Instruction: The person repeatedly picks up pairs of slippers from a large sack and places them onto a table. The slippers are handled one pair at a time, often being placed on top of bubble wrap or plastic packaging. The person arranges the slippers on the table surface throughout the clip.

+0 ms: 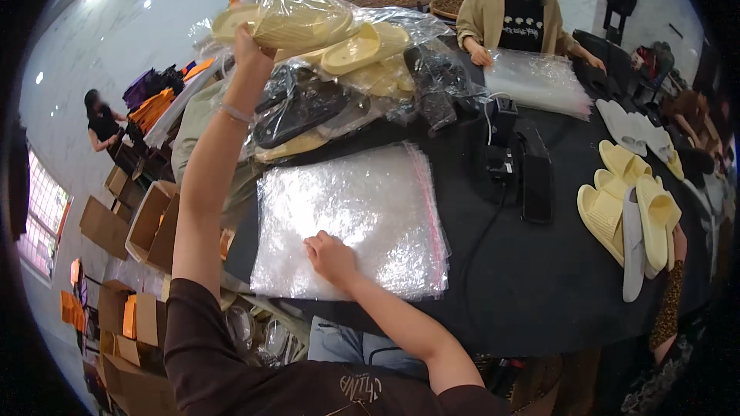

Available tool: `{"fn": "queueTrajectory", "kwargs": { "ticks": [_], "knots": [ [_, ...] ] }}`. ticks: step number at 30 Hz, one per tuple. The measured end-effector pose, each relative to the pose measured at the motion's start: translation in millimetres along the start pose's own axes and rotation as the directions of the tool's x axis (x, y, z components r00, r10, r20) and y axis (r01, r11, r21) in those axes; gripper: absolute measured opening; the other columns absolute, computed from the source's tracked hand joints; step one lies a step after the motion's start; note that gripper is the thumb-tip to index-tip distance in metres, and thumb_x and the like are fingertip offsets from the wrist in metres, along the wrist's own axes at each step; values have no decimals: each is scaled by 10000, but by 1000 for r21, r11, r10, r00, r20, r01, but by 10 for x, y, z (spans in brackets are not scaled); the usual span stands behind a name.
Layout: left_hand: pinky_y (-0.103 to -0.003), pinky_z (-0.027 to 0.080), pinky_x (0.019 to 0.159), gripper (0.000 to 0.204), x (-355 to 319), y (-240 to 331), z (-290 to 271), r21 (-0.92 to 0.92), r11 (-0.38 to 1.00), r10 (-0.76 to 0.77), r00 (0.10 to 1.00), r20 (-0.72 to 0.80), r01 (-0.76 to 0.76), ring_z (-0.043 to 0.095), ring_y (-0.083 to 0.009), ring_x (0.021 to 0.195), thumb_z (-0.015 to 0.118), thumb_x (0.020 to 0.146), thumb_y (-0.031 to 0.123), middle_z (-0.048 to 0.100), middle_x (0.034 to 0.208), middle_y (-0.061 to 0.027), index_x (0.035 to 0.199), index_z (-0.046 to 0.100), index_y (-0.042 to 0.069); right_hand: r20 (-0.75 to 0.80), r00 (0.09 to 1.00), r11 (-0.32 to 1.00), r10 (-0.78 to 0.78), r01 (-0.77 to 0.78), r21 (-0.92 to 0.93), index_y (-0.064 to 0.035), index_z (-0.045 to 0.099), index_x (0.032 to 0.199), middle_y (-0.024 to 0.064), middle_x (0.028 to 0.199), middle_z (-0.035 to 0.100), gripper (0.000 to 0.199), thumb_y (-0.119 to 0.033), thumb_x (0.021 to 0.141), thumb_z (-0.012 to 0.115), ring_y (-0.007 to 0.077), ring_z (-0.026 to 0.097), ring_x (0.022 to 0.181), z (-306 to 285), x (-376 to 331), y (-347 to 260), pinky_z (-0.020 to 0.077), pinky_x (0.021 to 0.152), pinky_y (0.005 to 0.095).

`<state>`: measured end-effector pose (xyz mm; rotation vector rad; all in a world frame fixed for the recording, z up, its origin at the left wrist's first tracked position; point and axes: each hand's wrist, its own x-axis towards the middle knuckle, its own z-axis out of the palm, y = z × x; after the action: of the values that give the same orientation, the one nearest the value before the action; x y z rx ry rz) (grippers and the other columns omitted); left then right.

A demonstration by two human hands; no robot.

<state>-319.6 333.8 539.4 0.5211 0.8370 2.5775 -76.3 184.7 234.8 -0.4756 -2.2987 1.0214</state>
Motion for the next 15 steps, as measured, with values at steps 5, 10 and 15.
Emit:
{"fn": "queueTrajectory", "kwargs": {
  "ticks": [5, 10, 15],
  "knots": [
    [-411, 502, 880, 377, -845, 534, -43, -64, 993, 98, 995, -14, -99, 577, -229, 1050, 443, 935, 325, 572, 1162, -87, 1217, 466, 76, -63, 998, 990, -18, 27, 137, -43, 650, 993, 158, 959, 633, 201, -173, 883, 542, 305, 623, 854, -17, 23, 91, 497, 748, 372],
    [-370, 448, 941, 390, -1787, 713, -507, -67, 980, 197, 966, 166, -189, 537, -218, 1096, 407, 978, 333, 535, 1218, -90, 1261, 414, 65, -26, 982, 905, 188, -163, 393, -41, 569, 1172, 138, 1016, 625, 303, -167, 896, 572, 226, 617, 898, -100, 137, 121, 486, 801, 327],
    [-354, 449, 937, 452, -2655, 467, -1030, -15, 979, 204, 979, 9, -204, 538, -200, 1095, 541, 934, 259, 513, 1239, -79, 1310, 382, 65, -124, 980, 415, 156, 48, 909, -76, 219, 1428, 168, 1354, 419, 721, -201, 869, 655, 226, 478, 1175, -417, 106, -534, 424, 963, 364]
  ]
}}
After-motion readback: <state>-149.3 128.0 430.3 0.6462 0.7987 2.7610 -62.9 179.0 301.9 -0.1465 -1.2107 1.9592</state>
